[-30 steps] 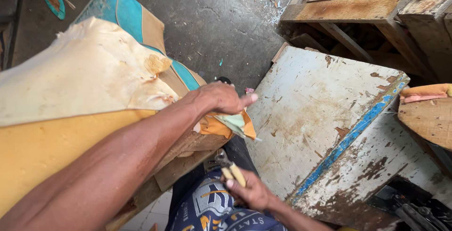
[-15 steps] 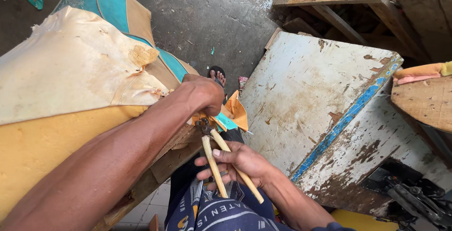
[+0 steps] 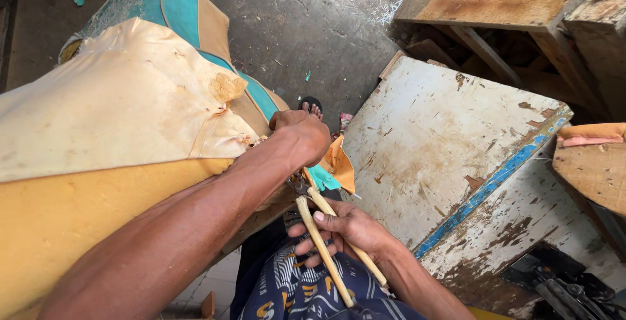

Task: The person uses pincers to pull tacks and staples from the wooden frame of an upholstered sofa, then tears away the old fabric and foam covering by hand, working around the frame section by section and discarding stripped material on the floor.

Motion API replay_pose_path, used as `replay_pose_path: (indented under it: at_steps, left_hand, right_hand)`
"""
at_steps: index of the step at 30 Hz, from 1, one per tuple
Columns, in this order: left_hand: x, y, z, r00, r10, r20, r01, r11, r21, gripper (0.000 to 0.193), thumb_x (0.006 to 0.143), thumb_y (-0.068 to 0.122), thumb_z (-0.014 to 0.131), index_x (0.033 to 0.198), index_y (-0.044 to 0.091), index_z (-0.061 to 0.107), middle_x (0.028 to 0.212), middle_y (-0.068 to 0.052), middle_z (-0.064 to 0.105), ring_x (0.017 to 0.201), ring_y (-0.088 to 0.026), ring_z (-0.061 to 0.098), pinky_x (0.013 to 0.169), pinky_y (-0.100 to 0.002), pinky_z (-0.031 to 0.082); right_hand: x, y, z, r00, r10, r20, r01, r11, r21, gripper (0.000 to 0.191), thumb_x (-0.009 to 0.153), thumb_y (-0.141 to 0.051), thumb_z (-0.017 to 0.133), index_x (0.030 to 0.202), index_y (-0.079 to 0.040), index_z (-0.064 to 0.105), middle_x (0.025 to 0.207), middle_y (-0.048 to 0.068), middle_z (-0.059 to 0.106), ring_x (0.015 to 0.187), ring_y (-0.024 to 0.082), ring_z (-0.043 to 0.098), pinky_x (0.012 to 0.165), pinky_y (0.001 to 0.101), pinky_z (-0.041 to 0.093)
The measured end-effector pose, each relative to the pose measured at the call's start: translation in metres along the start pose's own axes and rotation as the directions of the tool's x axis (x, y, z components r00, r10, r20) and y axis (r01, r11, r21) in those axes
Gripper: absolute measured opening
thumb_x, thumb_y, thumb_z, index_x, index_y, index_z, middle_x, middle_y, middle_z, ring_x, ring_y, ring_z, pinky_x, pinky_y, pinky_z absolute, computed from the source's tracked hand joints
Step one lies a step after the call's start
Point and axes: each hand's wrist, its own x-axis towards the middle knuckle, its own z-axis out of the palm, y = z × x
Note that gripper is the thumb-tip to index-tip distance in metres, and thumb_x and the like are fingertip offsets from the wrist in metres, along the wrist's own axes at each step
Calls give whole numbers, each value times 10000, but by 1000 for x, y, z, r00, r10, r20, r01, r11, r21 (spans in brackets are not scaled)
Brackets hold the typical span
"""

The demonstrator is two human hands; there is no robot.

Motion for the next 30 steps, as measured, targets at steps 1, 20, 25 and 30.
replay_pose_path:
  at_steps: [1, 20, 25, 30]
  left_hand:
    - [-1, 0, -1, 998, 11, 61, -13, 1000, 28, 702, 855, 167, 751, 1509, 91, 509, 1570, -134, 474, 1307, -285, 603, 919, -580, 528]
    - [-26, -1, -16, 996, 62, 59, -62, 998, 2, 455, 876, 137, 785, 1318, 81, 695, 1491, -137, 539, 1319, -394, 556, 951, -679, 492]
    - [-31, 0, -19, 996, 63, 66, -61, 998, -29, 466, 864, 147, 793, 1312, 63, 694, 1376, -150, 651, 1229, -382, 639, 980, -667, 468]
    - [-19, -1, -12, 995, 41, 95, -40, 999, -7, 443, 870, 144, 781, 1300, 63, 711, 1359, -145, 674, 1222, -383, 649, 987, -657, 470]
  right_hand:
    - [1, 1, 1, 1000, -4, -22, 3, 1000, -27, 538, 1041, -194, 505, 1521, -7, 349, 1278, 256, 658, 1031, 348, 743, 815, 493, 670]
    - [0, -14, 11, 999, 18, -27, -18, 1000, 18, 530, 1036, -221, 475, 1512, -34, 337, 1296, 288, 642, 1026, 366, 734, 749, 501, 667]
    - [-5, 1, 13, 991, 23, -130, -24, 1000, -11, 459, 1097, -237, 526, 1471, -4, 396, 1031, 195, 666, 729, 212, 665, 539, 350, 610]
    - [17, 28, -3, 942, -222, -253, 40, 820, -570, 340, 1063, -248, 605, 1326, -52, 516, 820, 102, 619, 605, 172, 574, 512, 350, 501]
